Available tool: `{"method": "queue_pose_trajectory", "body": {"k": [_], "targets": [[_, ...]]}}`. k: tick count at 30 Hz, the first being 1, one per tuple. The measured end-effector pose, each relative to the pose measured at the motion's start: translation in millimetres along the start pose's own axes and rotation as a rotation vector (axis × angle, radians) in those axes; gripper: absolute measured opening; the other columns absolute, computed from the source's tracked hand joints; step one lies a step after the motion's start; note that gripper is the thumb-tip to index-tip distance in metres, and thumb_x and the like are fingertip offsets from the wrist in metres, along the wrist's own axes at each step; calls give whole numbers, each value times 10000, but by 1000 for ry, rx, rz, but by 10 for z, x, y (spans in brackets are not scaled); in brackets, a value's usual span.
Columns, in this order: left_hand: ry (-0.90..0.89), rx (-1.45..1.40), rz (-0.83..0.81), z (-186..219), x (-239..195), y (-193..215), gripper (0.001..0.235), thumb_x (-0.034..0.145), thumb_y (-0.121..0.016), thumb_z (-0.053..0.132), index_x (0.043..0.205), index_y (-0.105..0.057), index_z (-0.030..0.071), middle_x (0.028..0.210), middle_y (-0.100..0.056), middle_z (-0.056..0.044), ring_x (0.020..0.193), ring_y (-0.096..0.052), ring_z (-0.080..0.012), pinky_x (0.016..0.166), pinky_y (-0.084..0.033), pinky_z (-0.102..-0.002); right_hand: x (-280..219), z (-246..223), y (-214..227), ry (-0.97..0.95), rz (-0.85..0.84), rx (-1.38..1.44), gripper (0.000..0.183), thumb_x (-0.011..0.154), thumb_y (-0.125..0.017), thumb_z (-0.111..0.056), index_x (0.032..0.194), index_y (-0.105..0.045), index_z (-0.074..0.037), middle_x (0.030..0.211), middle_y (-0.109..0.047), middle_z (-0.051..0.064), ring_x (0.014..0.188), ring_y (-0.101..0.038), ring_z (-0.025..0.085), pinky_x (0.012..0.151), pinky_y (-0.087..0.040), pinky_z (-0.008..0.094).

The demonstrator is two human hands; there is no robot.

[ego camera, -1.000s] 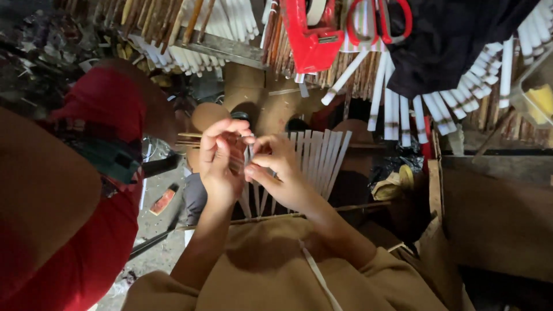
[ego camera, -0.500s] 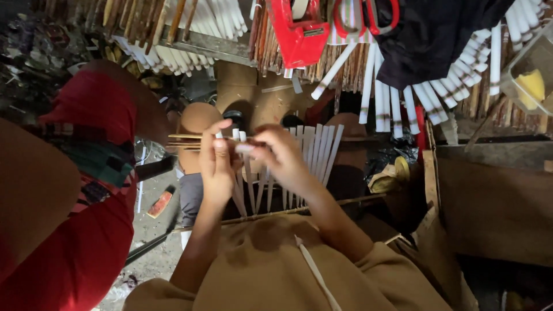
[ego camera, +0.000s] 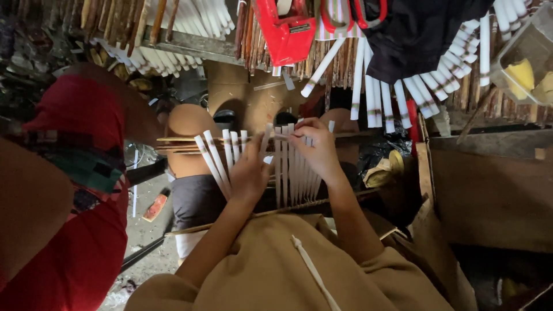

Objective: The person cuts small pieces of striped paper with scissors and wraps them around the ends of thin wooden sticks. The person then arranges the sticks into a wooden frame and continues wrapping additional sticks with paper pieces.

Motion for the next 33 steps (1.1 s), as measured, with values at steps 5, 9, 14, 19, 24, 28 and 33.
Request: {"method": "queue_pose_trajectory", "body": {"k": [5, 9, 14, 19, 24, 28, 33], "targets": [[-32, -277, 186, -213, -63, -84, 508, 785, -687, 26, 1270, -647, 170, 1086, -693, -29, 845, -732, -236, 682, -607, -347, 85, -55, -131, -9, -45, 19, 209, 879, -852, -222, 856, -735, -50, 1035, -678, 119, 1017, -651, 311, 883, -505, 412], [-73, -404, 278, -31, 38, 224, 85, 913, -705, 92, 933, -683, 172, 674, -696, -15, 491, -643, -218, 449, -516, -304, 134, -108, -320, -66, -109, 146, 187, 890, -844, -229, 864, -757, -65, 998, -681, 132, 985, -643, 301, 895, -504, 437], [-28, -565, 223, -169, -42, 38, 165, 955, -662, 20, 1106, -711, 64, 771, -756, -52, 502, -654, -200, 444, -515, -300, 96, -82, -461, 26, -221, 227, 221, 912, -820, -241, 935, -728, -41, 1154, -611, 149, 1130, -586, 330, 1023, -442, 457], [361, -975, 86, -616, -144, -245, 420, 754, -928, 123, 1129, -742, 80, 885, -730, -33, 599, -537, -59, 494, -434, -211, 82, -221, -544, 67, -272, 216, 253, 877, -851, -246, 889, -698, -44, 1172, -575, 133, 1154, -555, 320, 1063, -403, 439], [468, -1327, -186, -844, -35, -214, 393, 637, -935, -72, 983, -758, -13, 803, -732, -78, 651, -625, -78, 556, -520, -208, 44, -206, -616, 216, -218, 91, 194, 890, -833, -239, 800, -718, -112, 1107, -555, 39, 1076, -546, 221, 977, -411, 322], [469, -1359, -176, -1048, -72, -130, 361, 664, -921, -71, 971, -738, -15, 798, -717, -67, 659, -646, -84, 576, -547, -218, 88, -344, -466, 237, -201, 121, 203, 928, -805, -265, 802, -728, -126, 1105, -561, 46, 1086, -536, 234, 985, -411, 326], [422, -1328, -147, -807, 9, 65, 354, 683, -917, -70, 978, -725, -32, 810, -709, -79, 678, -665, -100, 596, -571, -229, 20, -715, -430, 354, -223, 118, 412, 841, -821, -511, 1125, -756, -220, 1160, -595, 59, 1208, -568, 269, 1070, -409, 380]]}}
Point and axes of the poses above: each hand's wrist, its own x-axis towards the middle knuckle, its own y-axis out of the back of the hand, z = x × y, the point moved 7 cm from there along x, towards the middle knuckle
